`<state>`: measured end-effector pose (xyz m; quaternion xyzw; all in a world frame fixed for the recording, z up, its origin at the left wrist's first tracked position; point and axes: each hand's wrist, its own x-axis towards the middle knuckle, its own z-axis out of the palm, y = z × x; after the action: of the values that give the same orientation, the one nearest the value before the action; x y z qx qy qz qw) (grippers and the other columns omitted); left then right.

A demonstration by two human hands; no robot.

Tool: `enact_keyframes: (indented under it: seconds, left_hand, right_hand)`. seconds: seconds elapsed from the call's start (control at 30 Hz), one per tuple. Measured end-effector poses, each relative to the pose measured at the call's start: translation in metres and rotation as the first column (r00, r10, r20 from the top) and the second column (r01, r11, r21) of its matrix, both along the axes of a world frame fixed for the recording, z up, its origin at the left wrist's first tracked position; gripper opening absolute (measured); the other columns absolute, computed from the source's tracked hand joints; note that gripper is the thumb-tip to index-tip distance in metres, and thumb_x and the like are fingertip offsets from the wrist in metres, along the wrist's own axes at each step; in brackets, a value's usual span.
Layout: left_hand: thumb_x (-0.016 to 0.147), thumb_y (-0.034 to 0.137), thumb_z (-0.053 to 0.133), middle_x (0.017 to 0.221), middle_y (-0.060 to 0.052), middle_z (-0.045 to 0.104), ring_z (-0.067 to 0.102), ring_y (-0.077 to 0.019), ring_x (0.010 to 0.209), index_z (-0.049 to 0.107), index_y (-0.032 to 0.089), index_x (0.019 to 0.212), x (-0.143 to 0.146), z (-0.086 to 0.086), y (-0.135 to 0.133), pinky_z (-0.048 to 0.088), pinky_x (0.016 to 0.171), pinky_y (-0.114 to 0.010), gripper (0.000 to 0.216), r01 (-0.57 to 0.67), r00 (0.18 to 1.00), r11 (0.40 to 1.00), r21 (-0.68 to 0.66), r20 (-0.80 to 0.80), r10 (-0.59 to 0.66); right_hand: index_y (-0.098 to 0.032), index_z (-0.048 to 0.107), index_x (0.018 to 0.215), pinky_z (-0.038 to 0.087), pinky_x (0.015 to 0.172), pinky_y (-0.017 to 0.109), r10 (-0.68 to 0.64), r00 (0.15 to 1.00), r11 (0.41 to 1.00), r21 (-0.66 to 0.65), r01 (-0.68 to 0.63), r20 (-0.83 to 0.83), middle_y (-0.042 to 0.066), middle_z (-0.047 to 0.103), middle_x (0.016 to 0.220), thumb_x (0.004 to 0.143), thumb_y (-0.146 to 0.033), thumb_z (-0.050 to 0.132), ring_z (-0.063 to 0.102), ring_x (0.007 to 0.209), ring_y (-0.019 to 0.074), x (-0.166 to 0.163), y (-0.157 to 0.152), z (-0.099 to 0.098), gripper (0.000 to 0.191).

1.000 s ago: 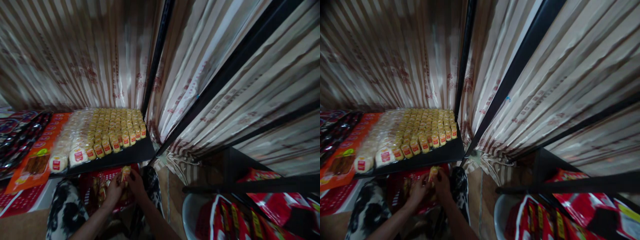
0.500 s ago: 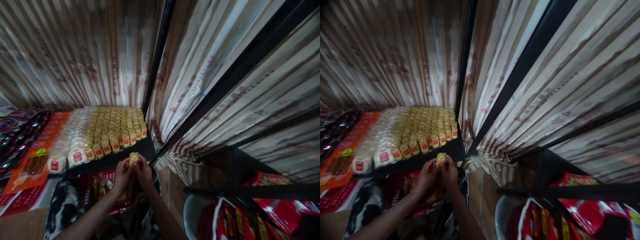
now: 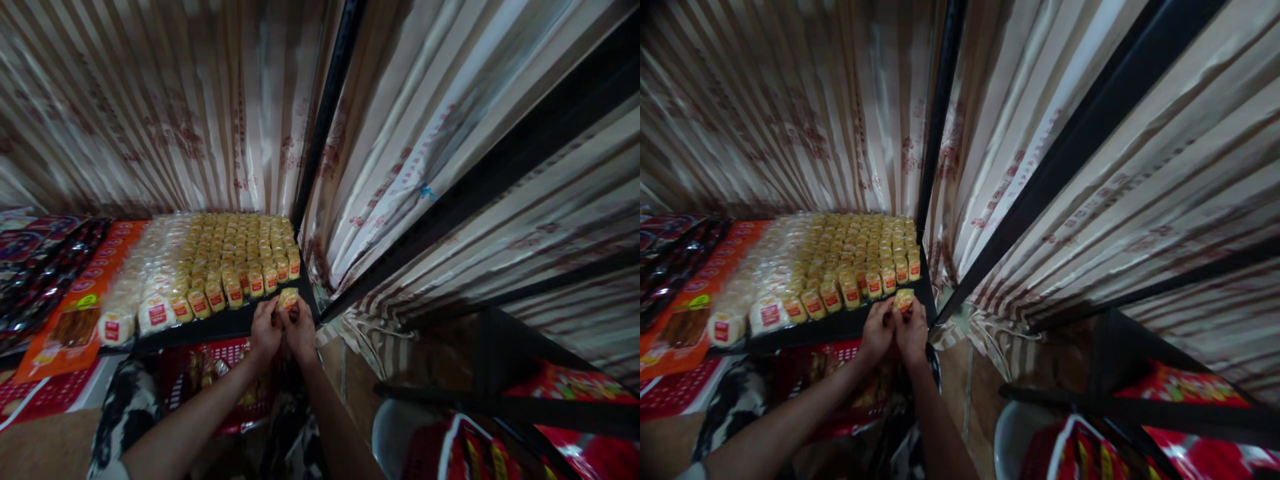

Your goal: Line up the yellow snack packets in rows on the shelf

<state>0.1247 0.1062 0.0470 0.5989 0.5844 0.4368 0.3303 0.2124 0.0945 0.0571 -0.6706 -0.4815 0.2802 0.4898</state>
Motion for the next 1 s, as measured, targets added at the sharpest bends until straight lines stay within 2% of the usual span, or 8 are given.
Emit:
enact_keyframes:
  seconds: [0.17,0.3,0.43,0.57,0.77,0.9,1.0]
  left_hand:
    - [0.074,0.007,0.041,0.107,-0.010,0.061,0.057,-0.0194,0.102,0.047,0.014,0.126,0.005,-0.006,0.009,0.044,0.096,-0.039,0.053,0.008,1.000,0.999,0.037,-0.001,-0.008]
    - [0.073,0.006,0.041,0.119,-0.012,0.057,0.050,-0.0224,0.115,0.051,0.014,0.121,0.001,-0.010,0.012,0.040,0.101,-0.042,0.049,0.056,0.997,0.991,0.118,-0.057,-0.050]
    - [0.073,0.005,0.039,0.118,-0.013,0.056,0.050,-0.0219,0.115,0.052,0.013,0.119,-0.006,-0.008,0.015,0.042,0.100,-0.040,0.049,0.114,0.987,0.983,0.142,-0.131,-0.095]
    - [0.071,0.003,0.038,0.117,-0.013,0.055,0.050,-0.0213,0.114,0.053,0.012,0.119,-0.008,-0.004,0.019,0.042,0.100,-0.038,0.052,0.143,0.974,0.978,0.153,-0.198,-0.112]
    - [0.070,0.002,0.039,0.119,-0.011,0.055,0.051,-0.0211,0.114,0.051,0.017,0.123,-0.007,-0.004,0.023,0.044,0.098,-0.038,0.056,0.157,0.974,0.978,0.139,-0.187,-0.130]
    - [0.071,0.001,0.038,0.120,-0.011,0.055,0.050,-0.0214,0.115,0.050,0.016,0.125,-0.007,-0.005,0.023,0.043,0.099,-0.039,0.057,0.163,0.975,0.977,0.139,-0.176,-0.138]
    - [0.071,0.001,0.037,0.121,-0.011,0.055,0.050,-0.0214,0.115,0.050,0.016,0.125,-0.007,-0.006,0.023,0.043,0.099,-0.039,0.057,0.146,0.978,0.980,0.136,-0.169,-0.122]
  right_hand:
    - [-0.017,0.047,0.126,0.053,0.079,0.032,-0.038,0.999,0.998,0.042,0.037,0.023,0.012,0.058,0.112,0.079,-0.035,0.053,0.062,0.090,0.0183,0.004,0.020,-0.004,0.050]
    - [-0.012,0.044,0.128,0.050,0.086,0.035,-0.066,0.997,0.992,0.110,0.062,0.035,0.014,0.059,0.114,0.080,-0.034,0.051,0.060,0.097,0.0195,0.007,0.036,-0.011,0.053]
    - [-0.011,0.046,0.125,0.047,0.090,0.036,-0.079,0.994,0.989,0.127,0.069,0.075,0.015,0.059,0.116,0.081,-0.035,0.051,0.058,0.101,0.0201,0.006,0.048,-0.016,0.051]
    - [-0.009,0.045,0.126,0.048,0.088,0.037,-0.091,0.990,0.987,0.139,0.075,0.111,0.016,0.059,0.113,0.082,-0.035,0.050,0.058,0.098,0.0209,0.004,0.056,-0.019,0.051]
    - [-0.012,0.049,0.124,0.049,0.084,0.037,-0.094,0.976,0.985,0.158,0.063,0.197,0.015,0.057,0.111,0.083,-0.035,0.049,0.055,0.100,0.0221,0.003,0.062,-0.020,0.046]
    - [-0.012,0.048,0.124,0.053,0.077,0.034,-0.077,0.988,0.985,0.163,0.055,0.136,0.017,0.052,0.117,0.083,-0.038,0.050,0.053,0.103,0.0222,0.003,0.061,-0.021,0.049]
    - [-0.014,0.047,0.124,0.053,0.079,0.035,-0.084,0.994,0.984,0.164,0.070,0.076,0.016,0.050,0.118,0.081,-0.038,0.054,0.053,0.104,0.0220,0.002,0.057,-0.023,0.050]
